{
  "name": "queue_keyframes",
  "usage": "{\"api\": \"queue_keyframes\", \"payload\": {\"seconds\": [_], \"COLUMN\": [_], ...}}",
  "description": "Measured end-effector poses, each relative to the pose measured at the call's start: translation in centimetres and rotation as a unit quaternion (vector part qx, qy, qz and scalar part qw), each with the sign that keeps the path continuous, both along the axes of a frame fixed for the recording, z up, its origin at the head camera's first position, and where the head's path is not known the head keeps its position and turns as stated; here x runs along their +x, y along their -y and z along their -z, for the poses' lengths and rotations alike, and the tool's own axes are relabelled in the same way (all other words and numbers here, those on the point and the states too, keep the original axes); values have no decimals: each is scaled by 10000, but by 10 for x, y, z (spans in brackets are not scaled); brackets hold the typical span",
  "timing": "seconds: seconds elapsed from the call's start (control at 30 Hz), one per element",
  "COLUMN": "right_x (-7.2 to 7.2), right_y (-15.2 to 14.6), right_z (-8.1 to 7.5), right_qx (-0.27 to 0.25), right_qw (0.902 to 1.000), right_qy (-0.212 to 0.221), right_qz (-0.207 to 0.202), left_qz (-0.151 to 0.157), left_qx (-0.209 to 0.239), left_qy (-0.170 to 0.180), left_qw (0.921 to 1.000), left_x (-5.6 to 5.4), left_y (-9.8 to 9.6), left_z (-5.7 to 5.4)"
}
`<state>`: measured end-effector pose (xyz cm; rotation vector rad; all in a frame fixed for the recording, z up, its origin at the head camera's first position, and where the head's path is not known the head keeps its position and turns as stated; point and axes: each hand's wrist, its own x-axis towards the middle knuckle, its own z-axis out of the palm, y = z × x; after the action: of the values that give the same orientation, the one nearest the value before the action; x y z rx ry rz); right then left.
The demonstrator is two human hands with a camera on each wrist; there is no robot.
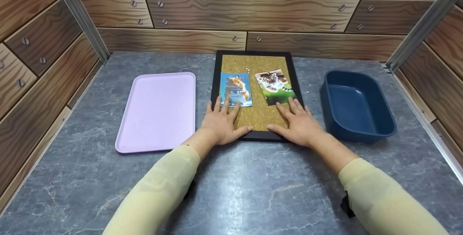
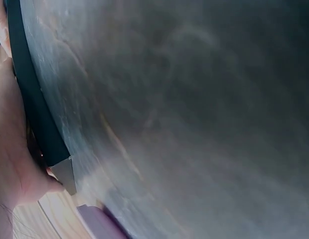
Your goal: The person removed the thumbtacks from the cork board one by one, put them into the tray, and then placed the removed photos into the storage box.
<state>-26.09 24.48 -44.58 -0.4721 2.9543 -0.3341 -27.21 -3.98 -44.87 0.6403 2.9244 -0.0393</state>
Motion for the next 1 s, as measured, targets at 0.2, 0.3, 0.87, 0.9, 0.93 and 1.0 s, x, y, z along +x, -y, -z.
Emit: {"api": "queue_keyframes", "payload": {"seconds": [0.2,0.3,0.87,0.9,0.93,1.0], "right_x": [2,2,2,3,3,5], "right_y": [1,1,0,0,0,1], "right_z": [0,0,1,1,1,1], "right_qx": [-11,12,91,85,83,86], "right_qw": [10000,10000,10000,10000,10000,10000], "right_qy": [-5,21,38,16,2,-7], "right_qz": [-2,2,4,6,5,7], "left_qz": [-7,8,64,62,60,69], "left_qx": [-126,-191,-276,-272,-263,-223], "left_qy": [66,71,-21,-6,18,51], "left_qw": [9999,9998,9996,9996,9996,9997], "left_x": [-1,-2,2,2,2,3], "left_y": [0,-1,-2,-2,-2,-1], "left_z": [1,2,1,0,0,0]}}
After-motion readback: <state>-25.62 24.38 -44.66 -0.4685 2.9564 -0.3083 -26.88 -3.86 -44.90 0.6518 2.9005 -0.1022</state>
